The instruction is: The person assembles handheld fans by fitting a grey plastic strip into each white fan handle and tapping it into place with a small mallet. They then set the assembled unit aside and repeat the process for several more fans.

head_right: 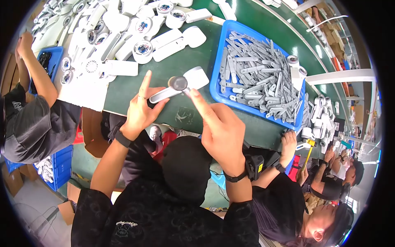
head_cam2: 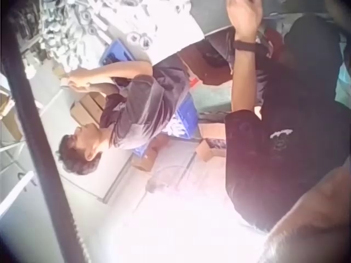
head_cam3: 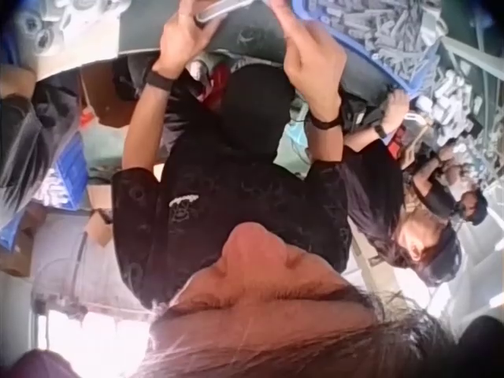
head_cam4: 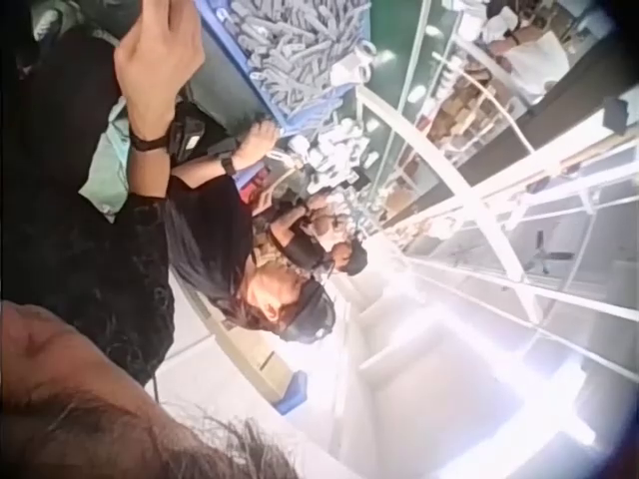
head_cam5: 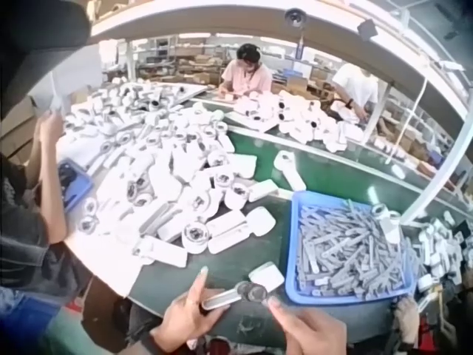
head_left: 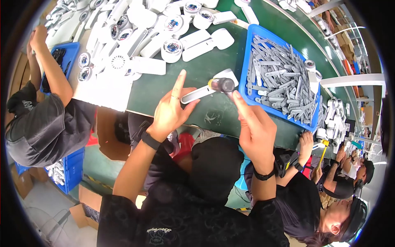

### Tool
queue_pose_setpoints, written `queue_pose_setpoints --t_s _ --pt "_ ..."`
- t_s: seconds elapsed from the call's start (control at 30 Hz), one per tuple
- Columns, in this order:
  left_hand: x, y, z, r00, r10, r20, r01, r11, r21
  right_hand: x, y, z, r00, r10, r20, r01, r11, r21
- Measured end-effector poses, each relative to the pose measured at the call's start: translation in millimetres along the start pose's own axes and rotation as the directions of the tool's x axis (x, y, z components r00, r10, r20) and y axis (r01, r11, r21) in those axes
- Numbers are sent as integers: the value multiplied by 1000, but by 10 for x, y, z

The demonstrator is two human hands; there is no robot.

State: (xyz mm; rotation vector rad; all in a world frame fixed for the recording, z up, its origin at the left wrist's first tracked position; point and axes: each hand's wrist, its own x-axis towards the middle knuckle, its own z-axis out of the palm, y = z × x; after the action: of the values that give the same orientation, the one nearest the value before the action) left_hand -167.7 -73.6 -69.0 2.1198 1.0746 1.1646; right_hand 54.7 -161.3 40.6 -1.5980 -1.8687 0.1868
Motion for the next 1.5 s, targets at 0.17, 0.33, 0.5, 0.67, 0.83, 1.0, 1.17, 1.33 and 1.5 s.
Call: queue_pose_setpoints --t_s 0.17,0.33,0.5,0.67,0.83,1.0,1.17,1.33,1.5 --pt "0 1 -1 994 -100 52 101 995 -23 4 106 192 966 16 258 2 997 -71" --pt "28 46 -37 989 -135 68 137 990 -24 6 97 170 994 -2 106 0 1000 13" --pt "76 -36 21 998 -63 28 63 998 -28 -107 242 85 986 61 153 -80 989 124" --pt "167 216 -149 956 -269 117 271 962 -3 -637 662 -20 884 423 200 -423 539 728" --pt "574 612 -315 968 -252 3 252 968 -9 -807 941 -117 809 499 310 -584 743 329" --pt "1855 351 -398 979 -130 -157 175 932 317 -808 943 -87 827 494 270 -563 710 424" --pt "3082 -591 -374 950 -203 -239 297 828 475 -773 890 -201 815 487 314 -579 663 475" --pt "3055 -1494 -761 960 -100 -261 238 783 575 -712 968 -108 843 414 343 -535 711 456" --pt "2924 -813 -239 985 163 -58 -60 634 771 -845 1046 -236 860 371 350 -510 624 592"
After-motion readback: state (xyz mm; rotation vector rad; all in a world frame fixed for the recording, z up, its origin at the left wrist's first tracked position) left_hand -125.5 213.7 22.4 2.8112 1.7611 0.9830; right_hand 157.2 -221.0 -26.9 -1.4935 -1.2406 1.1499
